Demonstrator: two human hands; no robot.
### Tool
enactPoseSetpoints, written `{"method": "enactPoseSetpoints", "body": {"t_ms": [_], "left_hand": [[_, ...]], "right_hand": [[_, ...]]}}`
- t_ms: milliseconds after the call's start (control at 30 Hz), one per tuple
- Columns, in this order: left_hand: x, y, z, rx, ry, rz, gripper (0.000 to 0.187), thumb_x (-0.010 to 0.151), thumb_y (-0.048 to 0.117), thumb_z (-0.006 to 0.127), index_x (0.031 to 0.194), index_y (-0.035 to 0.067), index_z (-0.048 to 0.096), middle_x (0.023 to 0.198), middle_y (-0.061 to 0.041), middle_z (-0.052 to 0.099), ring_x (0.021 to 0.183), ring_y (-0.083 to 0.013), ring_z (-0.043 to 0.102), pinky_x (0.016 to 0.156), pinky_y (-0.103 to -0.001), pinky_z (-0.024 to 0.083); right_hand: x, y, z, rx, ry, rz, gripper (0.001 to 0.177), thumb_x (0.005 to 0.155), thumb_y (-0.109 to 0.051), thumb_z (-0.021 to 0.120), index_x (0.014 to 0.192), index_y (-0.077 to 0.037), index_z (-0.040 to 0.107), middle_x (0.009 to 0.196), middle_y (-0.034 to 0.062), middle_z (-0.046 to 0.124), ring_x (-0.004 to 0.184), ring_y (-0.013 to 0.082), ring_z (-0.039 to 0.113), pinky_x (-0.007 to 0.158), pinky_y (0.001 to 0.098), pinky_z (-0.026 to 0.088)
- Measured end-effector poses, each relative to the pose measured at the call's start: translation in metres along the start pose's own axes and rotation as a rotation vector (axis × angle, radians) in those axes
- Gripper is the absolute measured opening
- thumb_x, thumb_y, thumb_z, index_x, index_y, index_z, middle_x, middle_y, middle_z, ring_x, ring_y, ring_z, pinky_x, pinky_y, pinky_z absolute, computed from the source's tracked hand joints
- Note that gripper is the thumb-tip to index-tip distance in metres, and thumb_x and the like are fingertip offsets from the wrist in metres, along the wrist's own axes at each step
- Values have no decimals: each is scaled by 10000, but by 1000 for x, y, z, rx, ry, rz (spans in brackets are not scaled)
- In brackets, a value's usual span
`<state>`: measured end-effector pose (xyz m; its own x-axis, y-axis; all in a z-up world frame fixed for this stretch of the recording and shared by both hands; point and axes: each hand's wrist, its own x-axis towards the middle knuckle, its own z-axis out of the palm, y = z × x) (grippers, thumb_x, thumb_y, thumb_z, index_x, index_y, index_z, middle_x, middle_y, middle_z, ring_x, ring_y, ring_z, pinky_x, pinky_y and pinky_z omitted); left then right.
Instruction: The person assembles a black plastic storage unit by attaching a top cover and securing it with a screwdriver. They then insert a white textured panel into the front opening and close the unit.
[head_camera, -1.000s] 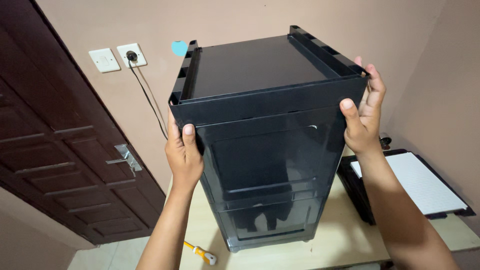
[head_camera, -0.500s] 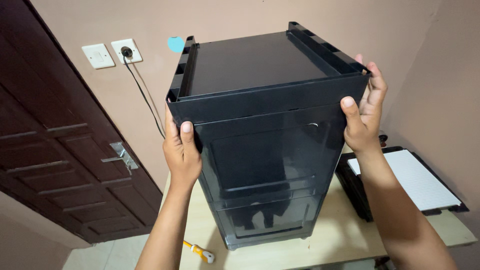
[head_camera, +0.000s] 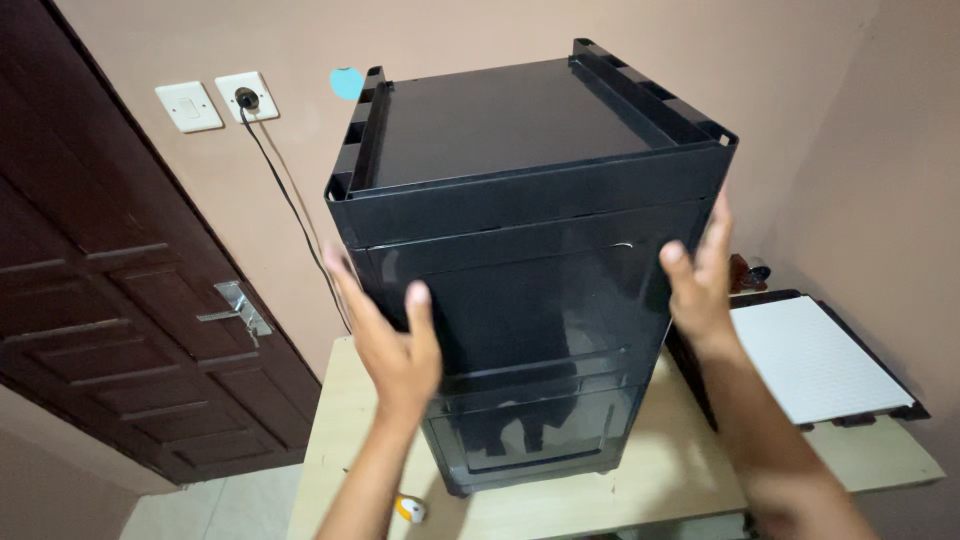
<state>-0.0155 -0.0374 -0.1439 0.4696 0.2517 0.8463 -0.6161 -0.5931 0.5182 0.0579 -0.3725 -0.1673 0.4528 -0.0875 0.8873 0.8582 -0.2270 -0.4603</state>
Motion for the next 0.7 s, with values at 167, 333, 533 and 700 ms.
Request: {"method": "enactPoseSetpoints", "body": {"t_ms": [167, 333, 533, 700], "left_hand": [[-76, 7, 16, 212, -27, -176, 1059, 931, 326, 683, 1566, -123, -36, 1658, -389, -9, 1570, -512, -6, 1244, -575, 8], [-100, -8, 30, 249, -58, -230, 1125, 900, 329, 709, 1532, -159, -83, 1613, -426, -36, 1524, -552, -14, 1210, -578, 40], [-94, -28, 25, 208, -53, -213, 1093, 915, 320, 717, 1559, -137, -39, 1628, -409, 38, 1541, -539, 60, 1240, -550, 87], [-76, -21, 21, 140, 13, -125, 1070, 924, 315, 715, 1565, -161, 4, 1637, -423, 28, 1553, -545, 37, 1223, -621, 24]], "right_hand": [[-66, 19, 7, 197, -24, 275, 906, 998, -452, 641, 1621, 39, 203, 1554, 186, 421, 1419, 263, 435, 1216, 380, 317], [-91, 22, 7, 59, -69, 394, 833, 904, -340, 706, 1548, 40, 339, 1421, 167, 562, 1307, 251, 538, 1121, 366, 398], [-93, 8, 18, -9, -34, 442, 756, 902, -277, 715, 1520, 15, 392, 1346, 146, 616, 1224, 228, 585, 1062, 353, 446], [-89, -11, 30, -93, -2, 504, 704, 878, -239, 732, 1480, 2, 457, 1281, 145, 654, 1177, 231, 628, 1029, 359, 493]]}}
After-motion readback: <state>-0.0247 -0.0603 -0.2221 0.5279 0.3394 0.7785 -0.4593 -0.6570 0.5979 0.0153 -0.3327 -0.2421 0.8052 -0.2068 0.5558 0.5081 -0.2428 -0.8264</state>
